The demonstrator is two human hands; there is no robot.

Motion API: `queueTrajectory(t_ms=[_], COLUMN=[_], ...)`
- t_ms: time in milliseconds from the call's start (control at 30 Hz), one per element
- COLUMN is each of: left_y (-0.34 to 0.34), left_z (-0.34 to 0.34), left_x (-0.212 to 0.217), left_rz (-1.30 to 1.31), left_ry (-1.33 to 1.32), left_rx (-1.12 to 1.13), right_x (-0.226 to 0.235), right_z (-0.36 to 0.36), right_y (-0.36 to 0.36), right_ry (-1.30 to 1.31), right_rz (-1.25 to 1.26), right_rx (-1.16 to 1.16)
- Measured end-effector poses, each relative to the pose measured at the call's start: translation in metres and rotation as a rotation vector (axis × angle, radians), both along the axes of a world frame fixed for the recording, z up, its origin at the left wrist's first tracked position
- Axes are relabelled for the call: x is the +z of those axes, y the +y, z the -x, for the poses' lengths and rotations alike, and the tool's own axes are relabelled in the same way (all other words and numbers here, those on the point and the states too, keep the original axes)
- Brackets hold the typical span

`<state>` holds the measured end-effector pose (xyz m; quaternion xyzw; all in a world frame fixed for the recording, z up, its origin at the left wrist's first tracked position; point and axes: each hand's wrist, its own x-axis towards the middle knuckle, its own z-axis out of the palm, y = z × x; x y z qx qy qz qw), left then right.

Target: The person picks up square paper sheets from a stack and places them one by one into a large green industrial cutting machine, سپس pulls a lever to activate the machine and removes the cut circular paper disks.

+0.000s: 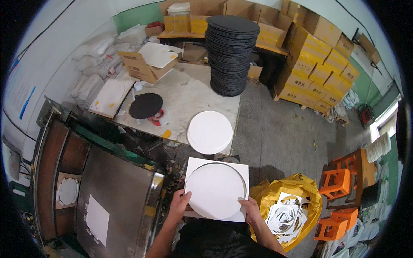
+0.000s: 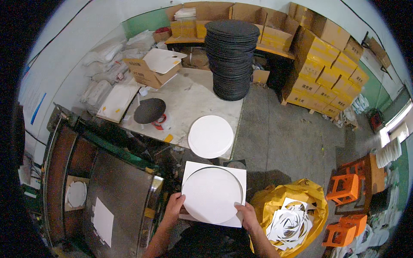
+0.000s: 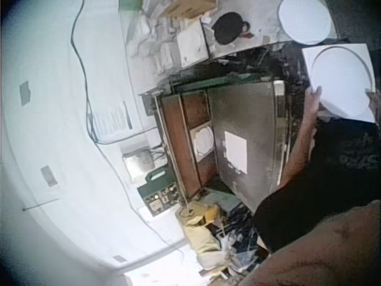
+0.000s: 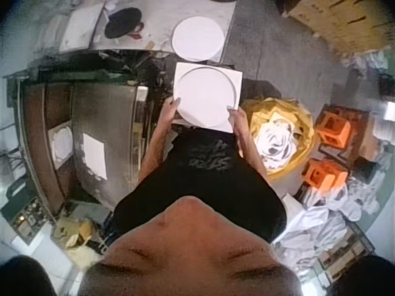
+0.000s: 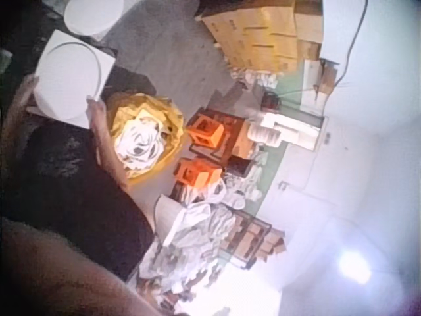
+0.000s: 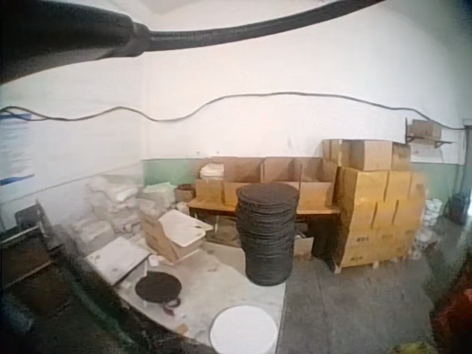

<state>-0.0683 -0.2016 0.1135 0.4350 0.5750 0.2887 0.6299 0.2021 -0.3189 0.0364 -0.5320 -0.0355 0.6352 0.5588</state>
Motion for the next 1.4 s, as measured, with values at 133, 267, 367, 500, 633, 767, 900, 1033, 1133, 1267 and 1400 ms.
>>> queueTrajectory(t_ms=[133,267,367,500,633,767,900,1033,1133,1267,1400], left_y=[0.039,0.064,0.071,0.100,0.147,0.203,0.236,0.244,0.248,0.260,0.251], left_z=[-0.061,-0.115,-0.146,-0.140,-0.108,-0.084,-0.087,-0.104,-0.123,-0.124,-0.090], left_x=[-0.022,-0.059,-0.069,-0.056,-0.072,-0.131,-0.177,-0.194,-0.182,-0.175,-0.188], left_rz=[0.373,0.436,0.338,0.216,0.205,0.172,0.148,0.193,0.264,0.268,0.194], left_ry=[-0.155,-0.271,-0.324,-0.260,-0.309,-0.474,-0.519,-0.326,-0.268,-0.152,-0.227], left_rx=[0.004,-0.174,-0.274,-0.560,-0.550,-0.023,0.212,0.318,0.271,0.238,0.432], right_x=[-0.006,-0.001,-0.019,0.020,0.070,0.106,0.086,-0.016,-0.103,-0.178,-0.192], right_z=[-0.045,-0.087,-0.135,-0.198,-0.245,-0.240,-0.213,-0.192,-0.203,-0.213,-0.187], right_y=[0.009,0.019,0.016,0.021,-0.012,-0.039,-0.062,-0.110,-0.173,-0.182,-0.076], right_ry=[-0.077,-0.158,-0.260,-0.427,-1.040,-1.371,-1.613,-1.738,-1.466,-1.447,-1.239], right_rz=[-0.034,-0.045,-0.027,-0.058,-0.016,0.139,0.735,1.213,1.476,0.984,0.372], right_rx=[-0.061,-0.143,-0.147,-0.286,-0.249,-0.322,-0.223,0.086,0.216,0.288,0.561])
